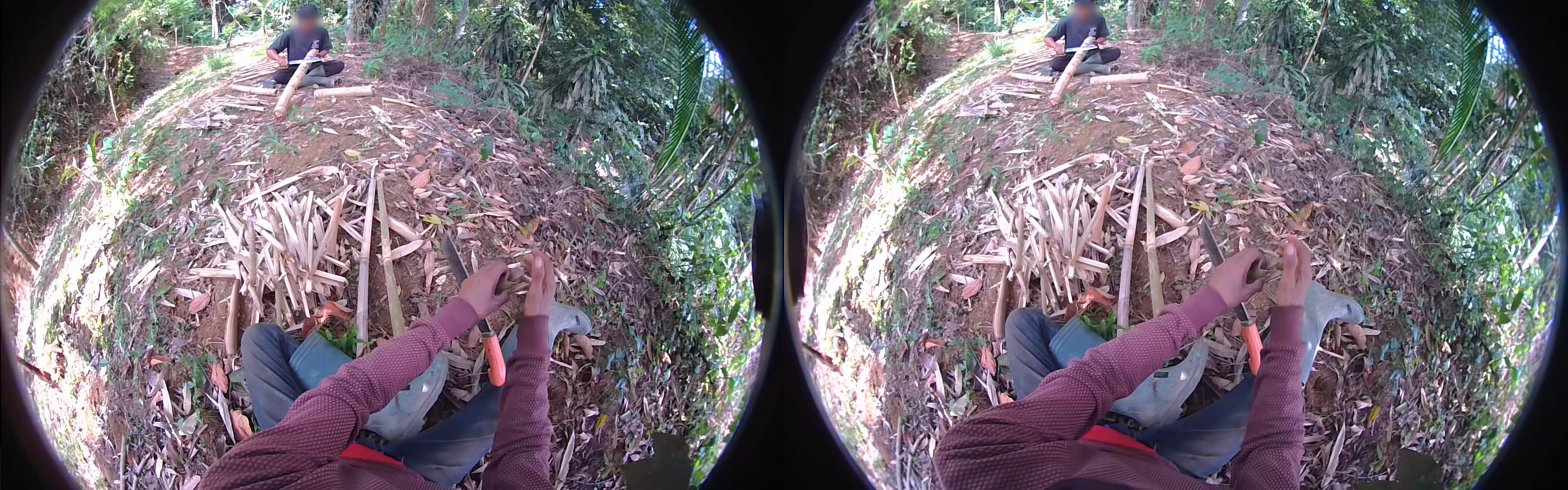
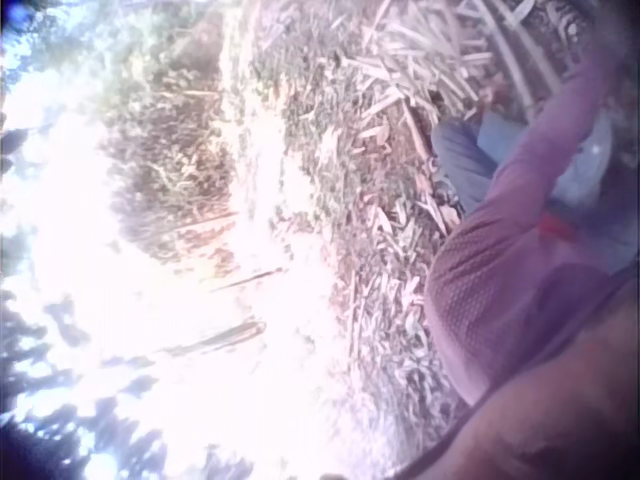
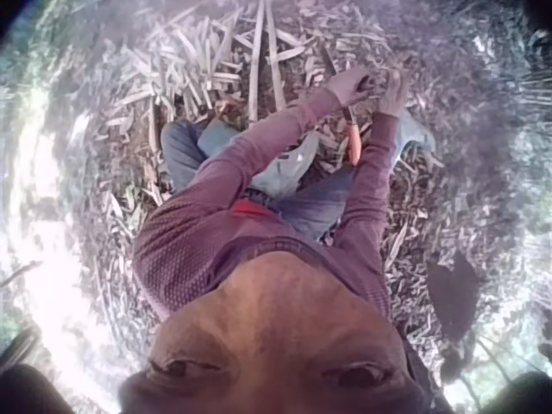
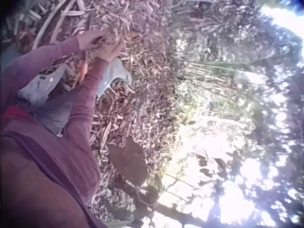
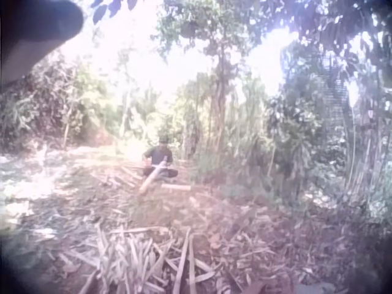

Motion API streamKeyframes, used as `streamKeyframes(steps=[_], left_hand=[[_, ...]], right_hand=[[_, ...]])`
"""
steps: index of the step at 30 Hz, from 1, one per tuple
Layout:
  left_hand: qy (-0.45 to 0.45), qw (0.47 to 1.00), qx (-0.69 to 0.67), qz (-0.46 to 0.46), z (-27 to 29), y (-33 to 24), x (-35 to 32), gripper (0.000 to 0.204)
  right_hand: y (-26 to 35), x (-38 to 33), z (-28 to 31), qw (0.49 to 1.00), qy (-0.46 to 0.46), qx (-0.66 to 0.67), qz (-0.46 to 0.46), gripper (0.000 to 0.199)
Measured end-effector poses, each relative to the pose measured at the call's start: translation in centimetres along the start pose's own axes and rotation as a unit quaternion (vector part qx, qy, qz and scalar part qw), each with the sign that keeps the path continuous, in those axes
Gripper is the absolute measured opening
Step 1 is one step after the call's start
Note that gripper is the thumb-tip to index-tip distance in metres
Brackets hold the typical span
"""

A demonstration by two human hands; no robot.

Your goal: The person sits on the ground in a forest and uses a large knife to split bamboo stalks into thin strips. They repeatedly pick up bamboo pieces, position them on their legs, and strike them with the knife to create a pile of processed bamboo strips.

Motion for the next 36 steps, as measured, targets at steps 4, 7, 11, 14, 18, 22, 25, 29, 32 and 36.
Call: streamKeyframes(steps=[4, 7, 11, 14, 18, 22, 25, 29, 32, 36], left_hand=[[-0.006, 0.999, -0.043, 0.001, -2.3, -1.7, 0.8, 0.037], [-0.007, 0.999, -0.033, -0.012, -1.8, -1.6, 0.6, 0.037], [0.016, 0.999, -0.035, -0.002, -1.7, -1.0, 0.9, 0.033], [0.0, 0.999, -0.045, -0.01, -1.7, -0.7, 1.2, 0.03], [0.02, 0.997, -0.075, -0.021, -1.6, -0.7, 1.6, 0.028], [0.123, 0.982, -0.136, 0.051, -2.9, -0.4, 2.1, 0.026], [0.081, 0.979, -0.171, 0.071, -3.4, 1.0, 2.2, 0.03], [0.055, 0.99, -0.092, 0.089, -3.4, 0.2, 2.3, 0.032], [0.073, 0.985, -0.116, 0.104, -3.6, 0.0, 2.1, 0.031], [0.084, 0.987, -0.104, 0.089, -3.1, 0.8, 2.7, 0.03]], right_hand=[[-2.6, 4.6, 1.6, 1.0, 0.018, 0.004, -0.018, 0.03], [-3.0, 4.0, 1.4, 0.999, -0.005, 0.033, 0.006, 0.028], [-3.8, 3.3, 2.4, 0.993, -0.016, 0.109, 0.047, 0.019], [-5.3, 3.0, 2.4, 0.992, 0.027, 0.122, 0.032, 0.013], [-5.6, 2.0, 1.6, 0.992, 0.008, 0.119, 0.026, 0.015], [-6.5, 2.1, 3.3, 0.989, -0.066, 0.126, 0.026, 0.019], [-6.9, 1.8, 2.2, 0.984, -0.082, 0.158, 0.001, 0.022], [-7.8, 2.1, 2.3, 0.975, -0.112, 0.191, -0.011, 0.026], [-7.7, 1.7, 2.7, 0.973, -0.091, 0.209, -0.032, 0.043], [-7.6, 0.8, 2.3, 0.964, -0.065, 0.255, -0.023, 0.055]])
Point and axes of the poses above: each hand's wrist, its own x-axis towards the middle knuckle, its own z-axis out of the back of the hand, y = z × x, the point moved 7 cm from there along x, towards the middle knuckle, and after that the axes turned 4 degrees about x, right-handed, at the moved point
